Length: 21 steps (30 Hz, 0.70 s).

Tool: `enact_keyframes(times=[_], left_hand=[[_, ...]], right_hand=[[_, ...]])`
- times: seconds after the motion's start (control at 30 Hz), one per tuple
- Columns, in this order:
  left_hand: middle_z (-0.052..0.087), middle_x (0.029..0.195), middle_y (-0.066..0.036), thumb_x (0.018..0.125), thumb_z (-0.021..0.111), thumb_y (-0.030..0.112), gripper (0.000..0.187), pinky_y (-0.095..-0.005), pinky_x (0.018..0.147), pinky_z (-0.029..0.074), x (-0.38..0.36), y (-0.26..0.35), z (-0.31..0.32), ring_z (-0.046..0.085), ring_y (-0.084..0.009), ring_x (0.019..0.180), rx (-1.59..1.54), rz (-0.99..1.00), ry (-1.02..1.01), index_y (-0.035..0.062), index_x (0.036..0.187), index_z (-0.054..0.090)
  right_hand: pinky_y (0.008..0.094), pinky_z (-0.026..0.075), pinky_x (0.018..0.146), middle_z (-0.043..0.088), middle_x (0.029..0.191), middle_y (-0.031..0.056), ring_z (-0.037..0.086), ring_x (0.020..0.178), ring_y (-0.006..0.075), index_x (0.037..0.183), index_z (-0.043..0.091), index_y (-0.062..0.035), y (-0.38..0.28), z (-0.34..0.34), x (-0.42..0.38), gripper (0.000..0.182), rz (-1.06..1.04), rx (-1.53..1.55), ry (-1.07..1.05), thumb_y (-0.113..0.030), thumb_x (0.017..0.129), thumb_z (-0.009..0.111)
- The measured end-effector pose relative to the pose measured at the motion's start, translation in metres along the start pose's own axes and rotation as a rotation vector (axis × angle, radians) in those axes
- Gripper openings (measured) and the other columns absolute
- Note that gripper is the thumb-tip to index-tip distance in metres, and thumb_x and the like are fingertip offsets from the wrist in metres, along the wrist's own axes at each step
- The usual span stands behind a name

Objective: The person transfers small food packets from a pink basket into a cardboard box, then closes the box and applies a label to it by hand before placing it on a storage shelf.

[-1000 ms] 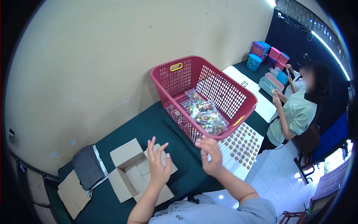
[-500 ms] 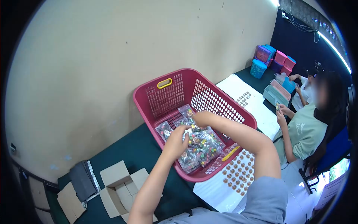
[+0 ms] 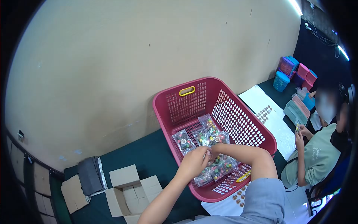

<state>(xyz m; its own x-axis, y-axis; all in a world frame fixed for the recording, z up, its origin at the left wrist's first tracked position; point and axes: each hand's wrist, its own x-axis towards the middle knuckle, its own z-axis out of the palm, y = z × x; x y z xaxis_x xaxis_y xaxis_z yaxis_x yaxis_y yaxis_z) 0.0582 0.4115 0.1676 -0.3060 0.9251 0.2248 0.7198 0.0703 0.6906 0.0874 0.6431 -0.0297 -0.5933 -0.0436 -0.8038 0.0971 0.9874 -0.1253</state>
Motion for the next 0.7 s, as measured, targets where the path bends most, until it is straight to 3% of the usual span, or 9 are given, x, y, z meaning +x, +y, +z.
enact_keyframes(times=[0.03, 0.07, 0.17, 0.3, 0.4, 0.47, 0.6, 0.63, 0.7], left_hand=[[0.061, 0.094, -0.017, 0.086, 0.049, 0.013, 0.022, -0.0413, 0.076, 0.048, 0.001, 0.001, -0.001, 0.06, -0.0333, 0.088, -0.002, 0.001, 0.003, 0.0034, 0.105, 0.056], [0.061, 0.093, -0.017, 0.085, 0.049, 0.013, 0.023, -0.0414, 0.076, 0.048, 0.001, 0.004, -0.002, 0.061, -0.0333, 0.087, -0.012, -0.001, 0.028, 0.0033, 0.105, 0.056], [0.061, 0.097, -0.017, 0.084, 0.049, 0.01, 0.023, -0.0403, 0.077, 0.047, 0.002, 0.008, -0.006, 0.06, -0.0327, 0.089, -0.02, 0.018, 0.094, 0.0035, 0.105, 0.056], [0.059, 0.097, -0.017, 0.077, 0.052, -0.001, 0.024, -0.0374, 0.082, 0.046, -0.009, 0.012, -0.015, 0.058, -0.033, 0.092, -0.212, 0.19, 0.471, 0.0018, 0.101, 0.057], [0.057, 0.1, -0.014, 0.08, 0.051, 0.002, 0.02, -0.0332, 0.086, 0.042, -0.035, 0.002, -0.028, 0.056, -0.0264, 0.096, -0.363, 0.147, 0.776, 0.0001, 0.099, 0.056], [0.052, 0.111, -0.012, 0.082, 0.053, 0.005, 0.027, -0.0331, 0.087, 0.042, -0.054, -0.012, -0.034, 0.055, -0.0226, 0.099, -0.55, 0.139, 0.667, 0.001, 0.109, 0.05], [0.047, 0.118, -0.011, 0.087, 0.056, 0.011, 0.043, -0.033, 0.091, 0.041, -0.107, 0.002, -0.052, 0.052, -0.0211, 0.105, -0.957, 0.206, 0.381, 0.0039, 0.125, 0.035], [0.047, 0.118, -0.011, 0.087, 0.056, 0.011, 0.043, -0.033, 0.091, 0.041, -0.121, 0.005, -0.055, 0.052, -0.0211, 0.105, -0.96, 0.206, 0.383, 0.0039, 0.125, 0.035], [0.046, 0.119, -0.011, 0.09, 0.054, 0.014, 0.048, -0.033, 0.093, 0.04, -0.15, 0.007, -0.061, 0.05, -0.0201, 0.109, -1.104, 0.065, 0.38, 0.005, 0.129, 0.028]], right_hand=[[0.0403, 0.046, 0.086, 0.064, 0.104, 0.0107, 0.058, 0.099, 0.0258, 0.107, 0.066, -0.0174, -0.001, 0.0, -0.001, 0.054, -0.073, 0.028, 0.019, -0.052, 0.066, 0.071], [0.0365, 0.052, 0.075, 0.066, 0.098, 0.0131, 0.064, 0.086, 0.027, 0.094, 0.068, -0.0021, 0.001, -0.001, -0.002, 0.057, 0.01, 0.052, 0.114, -0.05, 0.064, 0.073], [0.0347, 0.052, 0.068, 0.067, 0.093, 0.0142, 0.066, 0.074, 0.0263, 0.081, 0.067, 0.0015, -0.001, -0.048, -0.03, 0.046, 0.053, 0.194, 0.072, -0.042, 0.068, 0.072], [0.0329, 0.053, 0.062, 0.065, 0.084, 0.0172, 0.066, 0.066, 0.0215, 0.097, 0.053, 0.0047, -0.043, -0.117, -0.155, 0.036, 0.038, 0.421, 0.95, -0.025, 0.081, 0.065], [0.0327, 0.052, 0.069, 0.064, 0.09, 0.0145, 0.065, 0.08, 0.0187, 0.106, 0.046, 0.0024, -0.095, -0.133, -0.229, 0.033, -0.201, 0.803, 1.18, -0.02, 0.086, 0.06], [0.031, 0.05, 0.079, 0.062, 0.099, 0.0104, 0.06, 0.095, 0.0153, 0.108, 0.047, 0.0012, -0.135, -0.116, -0.25, 0.031, -0.468, 1.018, 1.31, -0.017, 0.087, 0.06], [0.0279, 0.047, 0.062, 0.061, 0.077, 0.0075, 0.057, 0.071, 0.0109, 0.099, 0.049, 0.0002, -0.239, -0.073, -0.283, 0.034, -0.363, 0.897, 1.171, -0.026, 0.084, 0.065], [0.0286, 0.047, 0.062, 0.062, 0.078, 0.01, 0.059, 0.072, 0.0126, 0.098, 0.048, 0.0009, -0.265, -0.064, -0.276, 0.034, -0.442, 1.031, 1.188, -0.026, 0.085, 0.064], [0.0296, 0.048, 0.065, 0.062, 0.082, 0.013, 0.061, 0.076, 0.0153, 0.102, 0.046, 0.0021, -0.298, -0.05, -0.266, 0.035, -0.346, 0.819, 1.195, -0.025, 0.087, 0.062]])
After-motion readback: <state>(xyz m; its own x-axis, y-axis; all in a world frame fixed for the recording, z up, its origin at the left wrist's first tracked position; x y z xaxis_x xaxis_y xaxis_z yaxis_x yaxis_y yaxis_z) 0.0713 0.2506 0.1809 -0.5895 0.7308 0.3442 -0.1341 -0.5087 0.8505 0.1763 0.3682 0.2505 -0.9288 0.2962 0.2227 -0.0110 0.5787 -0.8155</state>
